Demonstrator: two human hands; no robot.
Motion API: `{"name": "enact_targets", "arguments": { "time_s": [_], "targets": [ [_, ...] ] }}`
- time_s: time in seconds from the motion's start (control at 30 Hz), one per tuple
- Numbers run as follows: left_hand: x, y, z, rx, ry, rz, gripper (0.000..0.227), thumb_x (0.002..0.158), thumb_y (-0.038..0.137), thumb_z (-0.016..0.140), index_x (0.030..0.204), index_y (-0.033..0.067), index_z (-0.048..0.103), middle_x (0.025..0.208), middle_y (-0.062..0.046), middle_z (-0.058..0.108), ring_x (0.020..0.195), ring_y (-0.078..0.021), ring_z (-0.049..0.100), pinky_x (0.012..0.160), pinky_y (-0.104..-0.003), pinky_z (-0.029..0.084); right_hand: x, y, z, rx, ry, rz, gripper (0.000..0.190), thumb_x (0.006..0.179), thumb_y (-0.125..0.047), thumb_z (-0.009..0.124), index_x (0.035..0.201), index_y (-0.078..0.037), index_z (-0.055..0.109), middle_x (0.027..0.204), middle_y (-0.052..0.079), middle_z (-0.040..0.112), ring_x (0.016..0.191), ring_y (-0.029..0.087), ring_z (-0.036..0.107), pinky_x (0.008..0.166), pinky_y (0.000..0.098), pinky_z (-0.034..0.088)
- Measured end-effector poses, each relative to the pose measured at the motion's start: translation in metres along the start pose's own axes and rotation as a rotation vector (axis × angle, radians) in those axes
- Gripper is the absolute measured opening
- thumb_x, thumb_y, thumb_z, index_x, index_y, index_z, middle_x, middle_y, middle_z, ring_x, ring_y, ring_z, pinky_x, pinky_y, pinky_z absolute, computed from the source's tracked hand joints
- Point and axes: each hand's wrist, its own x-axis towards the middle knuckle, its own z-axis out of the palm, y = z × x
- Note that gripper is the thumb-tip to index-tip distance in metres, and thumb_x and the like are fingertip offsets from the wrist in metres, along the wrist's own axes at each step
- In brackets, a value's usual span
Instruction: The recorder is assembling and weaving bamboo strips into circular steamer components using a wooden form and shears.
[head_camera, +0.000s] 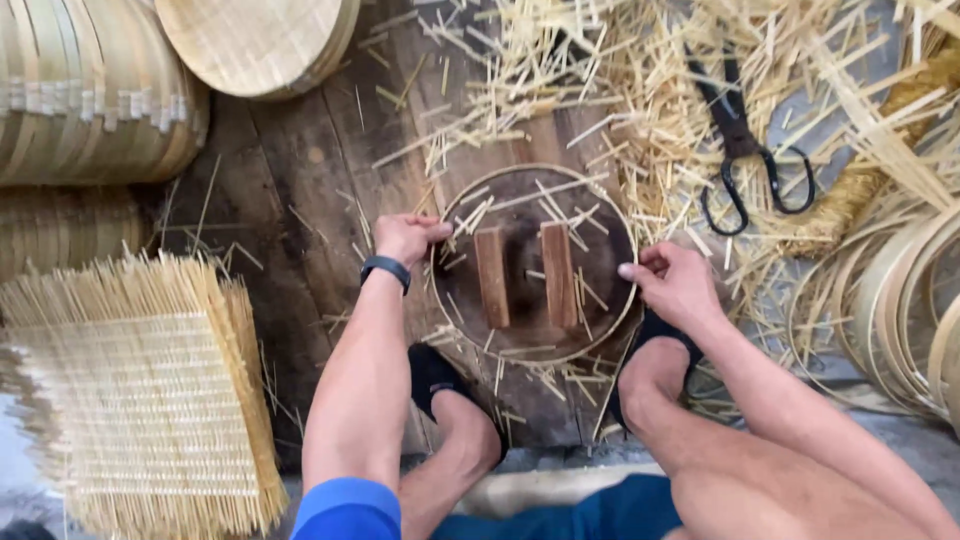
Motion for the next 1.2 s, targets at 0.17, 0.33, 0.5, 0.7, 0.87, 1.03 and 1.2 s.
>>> {"name": "enact_targets", "arguments": {
  "time_s": [0.17,0.33,0.5,0.7,0.87,1.03,1.2],
  "targets": [
    [-0.08,-0.009,0.008,0.22,0.34,0.052,0.04,0.085,0.032,0.09,0.104,0.0,0.077,0.093,-0.016,0.075,0.081,-0.0201,0.07,0.076,-0.033,0.054,0.003,-0.009,-0.003,-0.128,0.015,0.002,0.038,0.084,-0.029,0.084,0.1,0.004,0.073,0.081,0.016,0.075,0.073,0.022,0.072,0.07,0.0373,0.057],
    [-0.107,-0.095,0.03,-0.494,0.108,-0.335,0.029,0.087,0.024,0.082,0.102,0.0002,0.074,0.096,-0.01,0.076,0.079,-0.0209,0.07,0.066,-0.037,0.059,0.008,0.003,0.003,-0.023,-0.057,0.029,0.033,0.087,-0.022,0.082,0.1,0.005,0.069,0.077,0.015,0.074,0.065,0.023,0.071,0.06,0.0363,0.056],
    [-0.114,-0.058,0.053,-0.756,0.147,-0.41,0.022,0.085,0.013,0.08,0.1,0.0006,0.069,0.089,-0.011,0.076,0.069,-0.0206,0.073,0.06,-0.038,0.063,0.026,0.003,0.0,0.259,-0.01,0.091,0.029,0.086,-0.014,0.081,0.1,0.005,0.066,0.081,0.012,0.07,0.063,0.016,0.068,0.05,0.0311,0.058],
    [-0.125,-0.049,0.121,-0.619,0.33,-0.27,0.031,0.096,0.02,0.083,0.106,-0.006,0.07,0.08,-0.007,0.065,0.064,-0.0179,0.06,0.056,-0.036,0.053,0.047,0.001,-0.024,0.327,-0.021,0.156,0.026,0.091,-0.015,0.08,0.105,0.005,0.071,0.09,0.01,0.073,0.071,0.014,0.067,0.059,0.0283,0.056],
    [-0.159,-0.044,0.147,-0.976,0.139,-0.439,0.032,0.083,-0.004,0.077,0.105,-0.0026,0.054,0.09,-0.015,0.07,0.075,-0.0245,0.074,0.065,-0.034,0.066,0.056,0.019,-0.006,0.558,-0.106,0.252,0.016,0.09,-0.005,0.074,0.097,0.007,0.065,0.084,0.01,0.07,0.068,0.02,0.072,0.059,0.0347,0.066],
    [-0.158,-0.055,0.15,-0.935,0.15,-0.409,0.031,0.082,-0.004,0.079,0.102,-0.0018,0.055,0.089,-0.015,0.07,0.074,-0.0247,0.072,0.064,-0.035,0.064,0.05,0.021,-0.006,0.542,-0.05,0.25,0.018,0.09,-0.003,0.076,0.096,0.008,0.063,0.08,0.012,0.066,0.062,0.021,0.069,0.053,0.0358,0.064],
    [-0.164,-0.03,0.114,-0.971,0.095,-0.333,0.033,0.083,-0.001,0.079,0.103,0.0025,0.052,0.085,-0.013,0.07,0.068,-0.025,0.069,0.058,-0.036,0.059,0.033,-0.031,-0.02,0.407,-0.113,0.191,0.022,0.092,-0.01,0.076,0.1,0.008,0.067,0.083,0.013,0.071,0.068,0.021,0.071,0.057,0.0347,0.06]
  ]
}}
